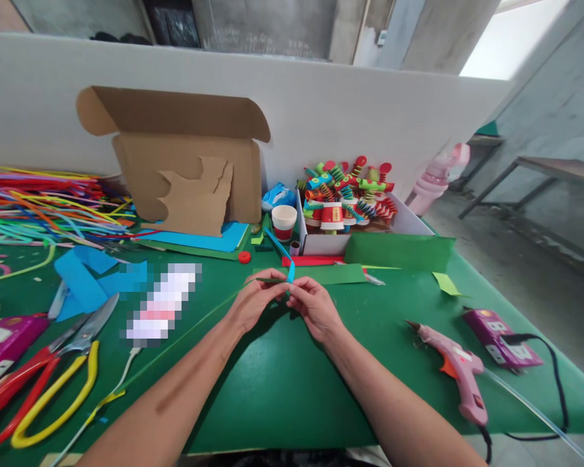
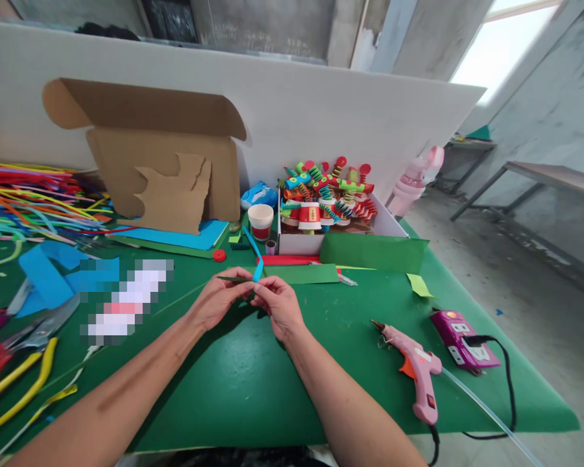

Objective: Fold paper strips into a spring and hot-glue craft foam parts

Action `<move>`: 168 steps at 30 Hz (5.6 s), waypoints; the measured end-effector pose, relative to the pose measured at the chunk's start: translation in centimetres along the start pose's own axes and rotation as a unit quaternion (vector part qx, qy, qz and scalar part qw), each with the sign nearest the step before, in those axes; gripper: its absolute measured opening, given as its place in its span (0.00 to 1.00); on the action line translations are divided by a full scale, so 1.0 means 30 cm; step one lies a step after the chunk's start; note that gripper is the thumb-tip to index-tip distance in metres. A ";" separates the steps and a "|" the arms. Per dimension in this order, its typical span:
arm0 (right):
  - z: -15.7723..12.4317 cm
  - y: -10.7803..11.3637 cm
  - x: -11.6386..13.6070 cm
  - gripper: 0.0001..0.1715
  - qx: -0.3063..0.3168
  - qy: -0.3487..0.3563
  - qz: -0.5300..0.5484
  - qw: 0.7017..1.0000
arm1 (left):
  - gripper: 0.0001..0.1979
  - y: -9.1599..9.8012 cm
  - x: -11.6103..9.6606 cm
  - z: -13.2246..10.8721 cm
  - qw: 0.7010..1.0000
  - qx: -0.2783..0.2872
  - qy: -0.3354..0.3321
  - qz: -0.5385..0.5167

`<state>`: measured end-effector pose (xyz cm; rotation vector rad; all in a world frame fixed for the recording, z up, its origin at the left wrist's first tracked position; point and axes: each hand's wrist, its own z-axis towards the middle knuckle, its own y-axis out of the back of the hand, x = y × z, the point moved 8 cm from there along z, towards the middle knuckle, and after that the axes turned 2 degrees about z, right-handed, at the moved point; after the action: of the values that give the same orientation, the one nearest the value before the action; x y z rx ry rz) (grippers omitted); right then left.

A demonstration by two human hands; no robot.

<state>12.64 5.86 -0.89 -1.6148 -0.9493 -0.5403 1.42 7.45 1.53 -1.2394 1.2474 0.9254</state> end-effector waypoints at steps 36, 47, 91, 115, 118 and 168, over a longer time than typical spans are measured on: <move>0.017 0.015 -0.038 0.19 0.011 -0.070 -0.010 0.997 | 0.22 0.032 0.037 0.005 0.995 -0.023 0.081 -0.048; -0.003 0.004 -0.039 0.24 -0.004 -0.051 0.019 0.999 | 0.21 0.016 0.027 -0.008 0.998 -0.012 0.055 0.009; -0.036 -0.046 0.103 0.08 0.082 0.187 -0.473 0.857 | 0.23 -0.027 -0.032 -0.022 0.978 0.083 0.042 0.185; -0.023 -0.043 0.082 0.12 0.073 0.164 -0.498 0.848 | 0.21 0.000 0.014 0.006 0.964 0.069 0.038 0.255; -0.025 -0.048 0.072 0.16 0.083 0.160 -0.510 0.841 | 0.21 0.001 0.024 0.010 0.959 0.079 0.035 0.269; 0.008 0.009 0.031 0.17 -0.020 0.085 -0.150 0.985 | 0.19 0.015 0.056 -0.007 0.992 -0.084 0.078 -0.048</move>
<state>13.34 6.35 -0.41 -1.4426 -1.0639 -0.8953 1.17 7.12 -0.16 -1.5151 1.2393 0.8907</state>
